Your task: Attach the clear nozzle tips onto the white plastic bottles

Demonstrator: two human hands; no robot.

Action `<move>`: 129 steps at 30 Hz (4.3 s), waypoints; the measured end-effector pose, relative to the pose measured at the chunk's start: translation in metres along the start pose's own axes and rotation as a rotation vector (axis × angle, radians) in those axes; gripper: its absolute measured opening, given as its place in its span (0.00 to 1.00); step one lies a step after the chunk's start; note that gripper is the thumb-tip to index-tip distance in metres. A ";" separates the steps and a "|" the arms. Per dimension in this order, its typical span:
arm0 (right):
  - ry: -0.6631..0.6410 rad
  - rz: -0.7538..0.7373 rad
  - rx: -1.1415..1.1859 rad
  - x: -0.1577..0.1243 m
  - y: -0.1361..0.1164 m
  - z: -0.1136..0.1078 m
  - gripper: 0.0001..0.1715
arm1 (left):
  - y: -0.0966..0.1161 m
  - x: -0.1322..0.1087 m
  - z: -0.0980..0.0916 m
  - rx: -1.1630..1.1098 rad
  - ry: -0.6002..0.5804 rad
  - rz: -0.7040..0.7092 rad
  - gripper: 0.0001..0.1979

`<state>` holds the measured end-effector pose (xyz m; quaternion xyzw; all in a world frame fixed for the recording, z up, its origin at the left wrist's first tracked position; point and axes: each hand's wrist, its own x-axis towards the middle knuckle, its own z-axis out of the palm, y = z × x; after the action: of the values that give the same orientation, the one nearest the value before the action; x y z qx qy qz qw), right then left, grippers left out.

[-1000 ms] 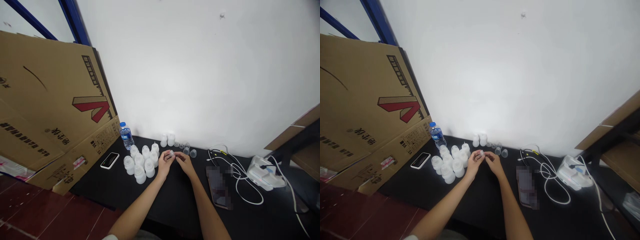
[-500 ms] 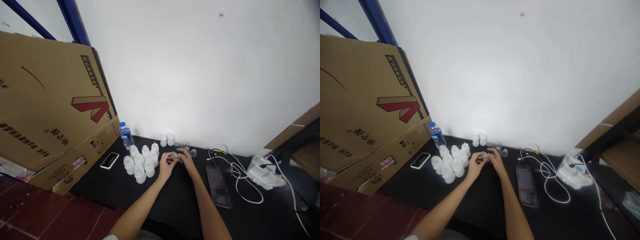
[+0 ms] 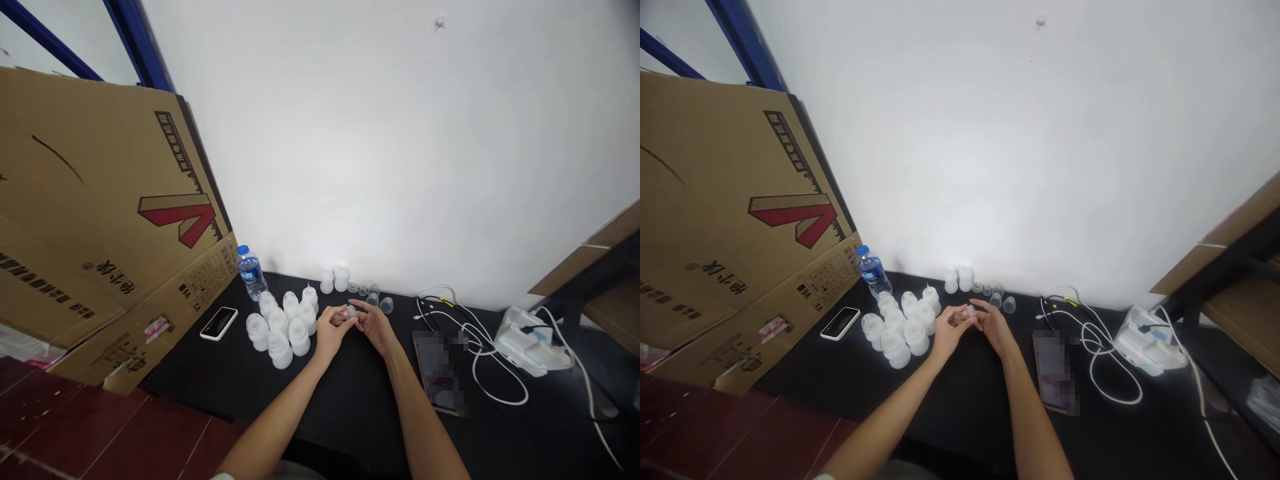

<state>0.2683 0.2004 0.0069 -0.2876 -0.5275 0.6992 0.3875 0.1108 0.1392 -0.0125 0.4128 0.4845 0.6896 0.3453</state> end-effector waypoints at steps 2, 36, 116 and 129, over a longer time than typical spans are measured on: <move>-0.014 0.004 -0.020 0.000 0.002 0.001 0.39 | 0.000 0.001 -0.001 0.010 0.026 0.014 0.23; 0.118 -0.127 0.506 0.003 -0.003 0.016 0.24 | -0.023 -0.003 -0.001 0.204 -0.121 0.023 0.18; 0.207 -0.184 0.471 0.006 -0.002 0.010 0.20 | -0.015 0.006 -0.014 0.458 -0.099 0.271 0.25; 0.339 -0.195 0.440 0.007 -0.009 0.002 0.24 | 0.011 -0.003 -0.013 0.424 -0.177 0.272 0.21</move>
<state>0.2648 0.2062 0.0164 -0.2573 -0.3162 0.6982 0.5885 0.0992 0.1288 -0.0055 0.5957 0.5262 0.5741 0.1965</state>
